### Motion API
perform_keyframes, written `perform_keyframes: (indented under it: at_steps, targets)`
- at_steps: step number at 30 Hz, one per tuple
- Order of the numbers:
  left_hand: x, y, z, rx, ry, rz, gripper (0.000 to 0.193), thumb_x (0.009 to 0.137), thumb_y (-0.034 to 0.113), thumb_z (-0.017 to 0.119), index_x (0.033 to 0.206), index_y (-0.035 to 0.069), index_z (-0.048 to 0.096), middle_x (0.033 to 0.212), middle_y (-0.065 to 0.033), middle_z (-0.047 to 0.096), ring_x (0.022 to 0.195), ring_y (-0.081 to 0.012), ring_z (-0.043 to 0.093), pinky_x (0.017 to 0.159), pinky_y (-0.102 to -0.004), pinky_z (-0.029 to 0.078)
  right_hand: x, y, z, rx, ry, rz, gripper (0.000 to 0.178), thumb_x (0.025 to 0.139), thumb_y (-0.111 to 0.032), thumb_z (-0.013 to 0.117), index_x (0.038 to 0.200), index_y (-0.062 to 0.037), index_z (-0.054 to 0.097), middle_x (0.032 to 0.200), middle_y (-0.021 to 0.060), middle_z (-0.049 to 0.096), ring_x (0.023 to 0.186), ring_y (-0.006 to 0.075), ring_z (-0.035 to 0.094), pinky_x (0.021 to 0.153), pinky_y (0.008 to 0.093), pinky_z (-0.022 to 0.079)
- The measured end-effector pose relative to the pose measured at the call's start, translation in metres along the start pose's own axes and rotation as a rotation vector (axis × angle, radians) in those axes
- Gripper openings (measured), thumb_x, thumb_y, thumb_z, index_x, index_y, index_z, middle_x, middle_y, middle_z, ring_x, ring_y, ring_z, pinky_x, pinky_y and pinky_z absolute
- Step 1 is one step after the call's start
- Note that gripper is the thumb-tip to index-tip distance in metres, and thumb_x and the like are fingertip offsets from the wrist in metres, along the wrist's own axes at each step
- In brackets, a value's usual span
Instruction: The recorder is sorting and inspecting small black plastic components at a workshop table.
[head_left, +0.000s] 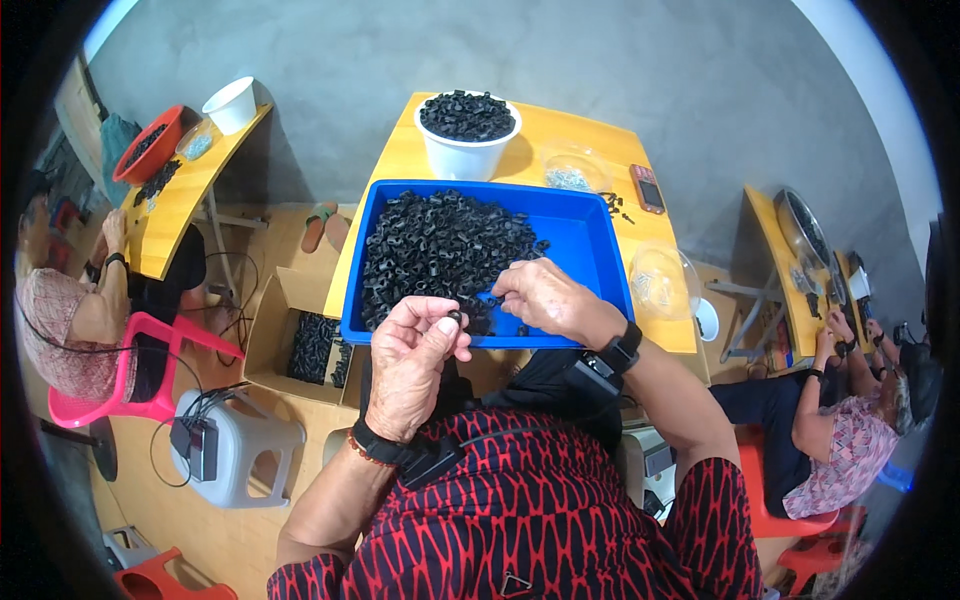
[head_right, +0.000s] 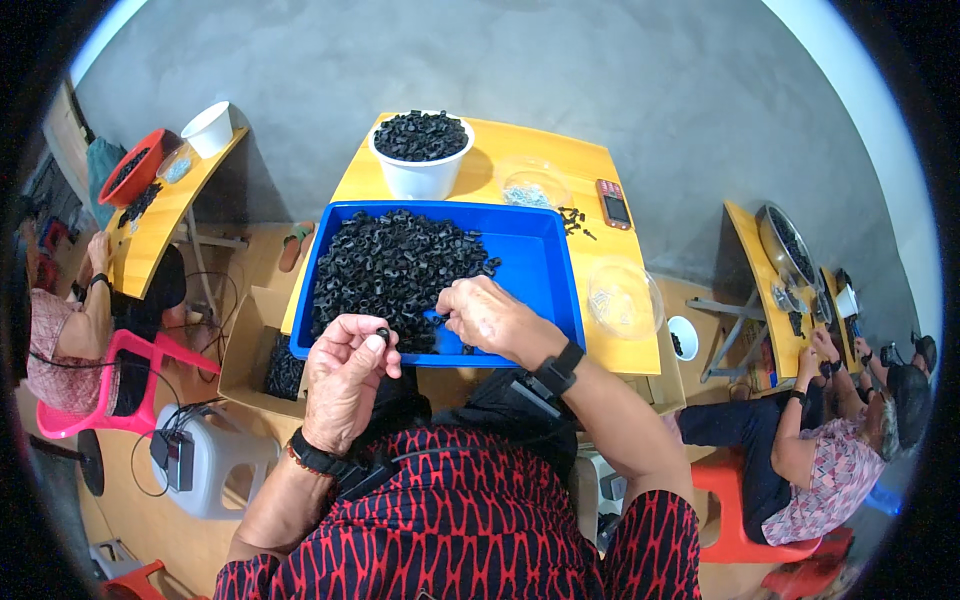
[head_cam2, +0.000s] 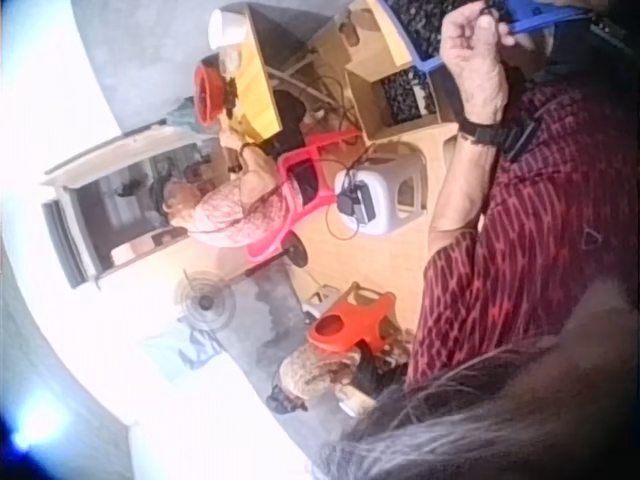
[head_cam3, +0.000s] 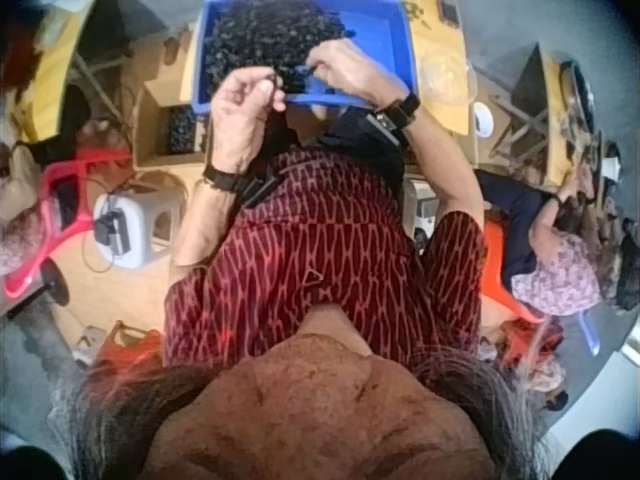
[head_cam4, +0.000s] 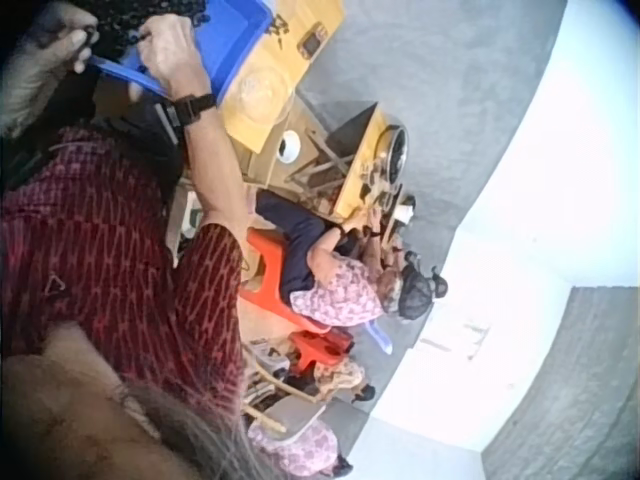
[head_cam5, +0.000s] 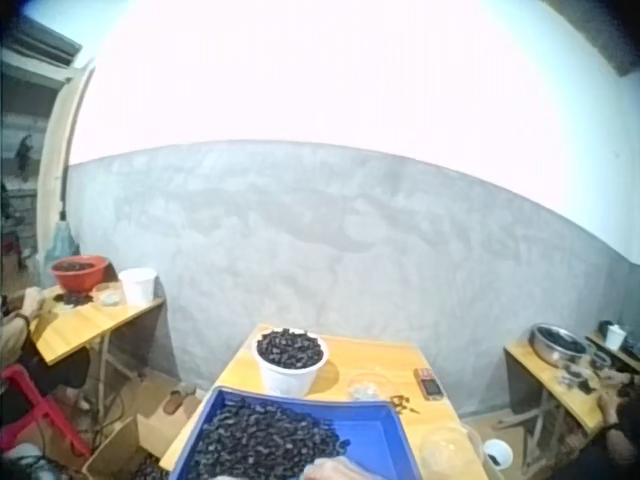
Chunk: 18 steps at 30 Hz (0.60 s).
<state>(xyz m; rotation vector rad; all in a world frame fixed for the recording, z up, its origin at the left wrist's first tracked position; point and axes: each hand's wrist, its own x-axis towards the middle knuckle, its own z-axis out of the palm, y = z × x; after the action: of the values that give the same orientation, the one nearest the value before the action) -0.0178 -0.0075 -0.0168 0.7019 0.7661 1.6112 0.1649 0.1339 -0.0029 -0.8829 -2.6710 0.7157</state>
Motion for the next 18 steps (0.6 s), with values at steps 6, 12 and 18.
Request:
perform_keyframes:
  at_steps: [6,12,18]
  targets:
    - [0.002,-0.002,-0.003,0.001,0.006,-0.037,0.016,0.095,0.006,0.065,0.109,0.002,0.059,0.098,-0.0105,0.067,0.078,-0.0151,0.064,0.069,-0.0278,0.055,0.004,-0.001,0.003,-0.135,-0.069,-0.022,0.019,0.082,-0.004,0.067,0.1,0.0018,0.07,0.094,0.0213,0.067,0.089,0.0382,0.066,0.079,0.043,0.054]
    - [-0.001,0.001,0.0,0.052,-0.047,-0.07,0.019,0.093,0.005,0.066,0.111,0.0,0.06,0.099,-0.0114,0.068,0.08,-0.015,0.066,0.071,-0.0283,0.057,-0.014,-0.015,-0.011,0.308,0.197,-0.024,0.02,0.085,-0.004,0.067,0.103,0.0016,0.072,0.087,0.0145,0.068,0.078,0.0248,0.07,0.069,0.0338,0.056]
    - [-0.005,-0.004,0.0,0.088,-0.081,-0.084,0.02,0.091,0.005,0.069,0.109,-0.001,0.062,0.097,-0.0103,0.069,0.081,-0.0148,0.066,0.071,-0.0282,0.057,-0.044,-0.058,-0.004,0.753,0.271,0.055,0.02,0.092,-0.003,0.066,0.111,-0.0004,0.072,0.086,0.0063,0.068,0.071,0.009,0.066,0.059,0.0215,0.053]
